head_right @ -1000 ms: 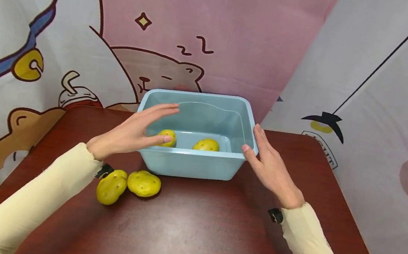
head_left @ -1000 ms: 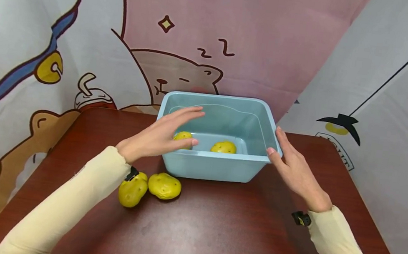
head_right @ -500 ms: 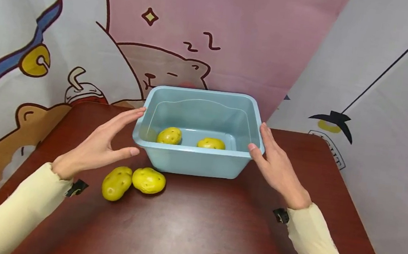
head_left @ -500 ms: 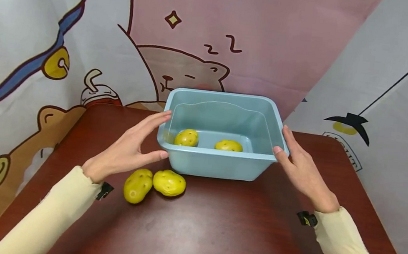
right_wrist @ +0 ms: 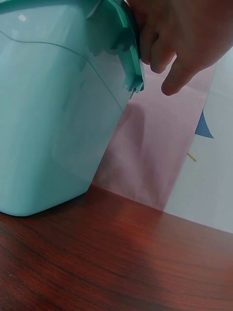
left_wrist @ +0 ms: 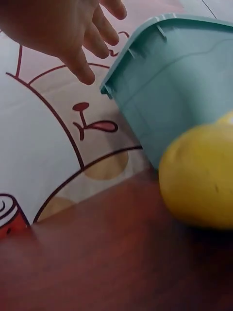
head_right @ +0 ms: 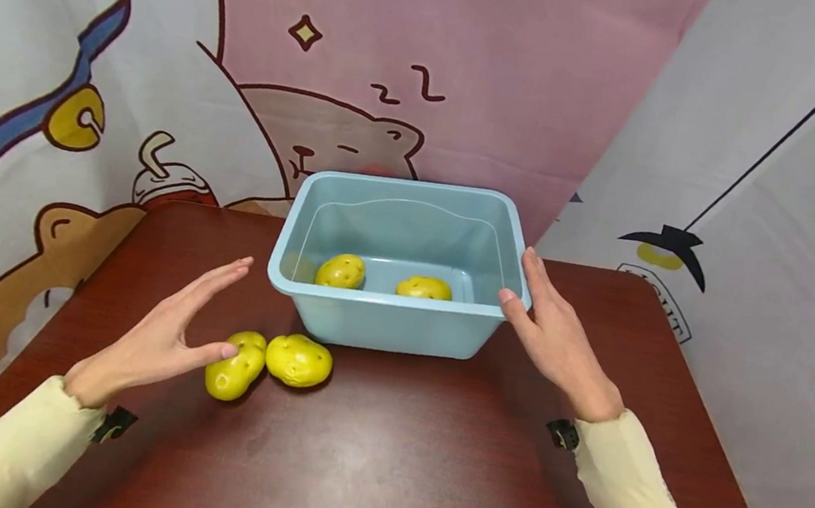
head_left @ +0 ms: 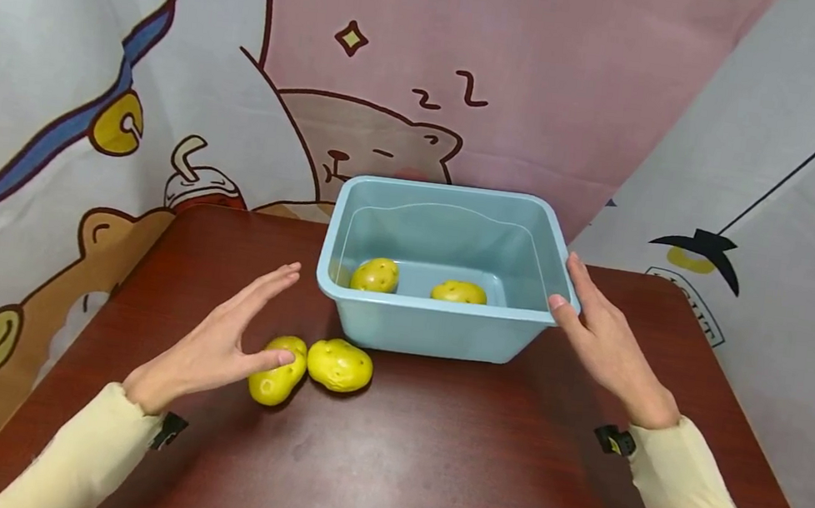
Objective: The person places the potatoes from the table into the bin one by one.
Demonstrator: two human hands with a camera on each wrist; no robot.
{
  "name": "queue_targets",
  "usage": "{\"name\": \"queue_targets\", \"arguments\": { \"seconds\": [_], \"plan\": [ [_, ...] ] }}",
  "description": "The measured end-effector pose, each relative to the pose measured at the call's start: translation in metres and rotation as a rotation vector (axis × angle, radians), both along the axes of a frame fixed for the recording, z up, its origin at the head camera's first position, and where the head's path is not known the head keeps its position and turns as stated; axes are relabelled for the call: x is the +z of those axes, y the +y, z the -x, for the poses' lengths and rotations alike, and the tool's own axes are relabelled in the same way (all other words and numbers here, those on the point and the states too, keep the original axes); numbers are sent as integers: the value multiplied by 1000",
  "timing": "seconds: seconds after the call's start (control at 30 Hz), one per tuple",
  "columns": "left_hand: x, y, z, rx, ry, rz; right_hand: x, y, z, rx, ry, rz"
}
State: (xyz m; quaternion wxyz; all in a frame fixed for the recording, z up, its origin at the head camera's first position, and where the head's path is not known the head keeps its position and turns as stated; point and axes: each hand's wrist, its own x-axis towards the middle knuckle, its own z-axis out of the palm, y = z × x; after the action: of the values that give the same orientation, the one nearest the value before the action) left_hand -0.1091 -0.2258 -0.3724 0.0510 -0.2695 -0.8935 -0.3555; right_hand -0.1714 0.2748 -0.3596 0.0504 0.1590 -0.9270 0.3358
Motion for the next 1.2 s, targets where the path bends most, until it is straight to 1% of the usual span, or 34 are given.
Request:
{"name": "queue_targets", "arguments": {
  "seconds": [0.13, 0.3, 0.43, 0.57, 0.67, 0.9, 1.07, 1.2],
  "plan": [
    [-9, -3, -6, 16, -32, 21, 0, 0, 0, 0, 2, 3],
    [-20, -6, -12, 24, -71, 62, 1, 1, 0, 10, 10, 11],
    [-28, -7, -15, 24, -89, 84, 2, 1, 0, 4, 5, 12],
    [-36, -8, -18, 18, -107, 85, 2, 1, 0, 6, -3, 13],
    [-40, -9, -17, 13, -127, 89, 2, 0, 0, 7, -8, 16],
    [-47, -14, -14, 4, -163, 138, 3, 0, 0, 4, -13, 14],
    [-52, -15, -11, -21, -174, 161, 2, 1, 0, 14, 3, 18],
    [-55, -13, -8, -39, -185, 173, 3, 0, 0, 9, -5, 17]
  ]
}}
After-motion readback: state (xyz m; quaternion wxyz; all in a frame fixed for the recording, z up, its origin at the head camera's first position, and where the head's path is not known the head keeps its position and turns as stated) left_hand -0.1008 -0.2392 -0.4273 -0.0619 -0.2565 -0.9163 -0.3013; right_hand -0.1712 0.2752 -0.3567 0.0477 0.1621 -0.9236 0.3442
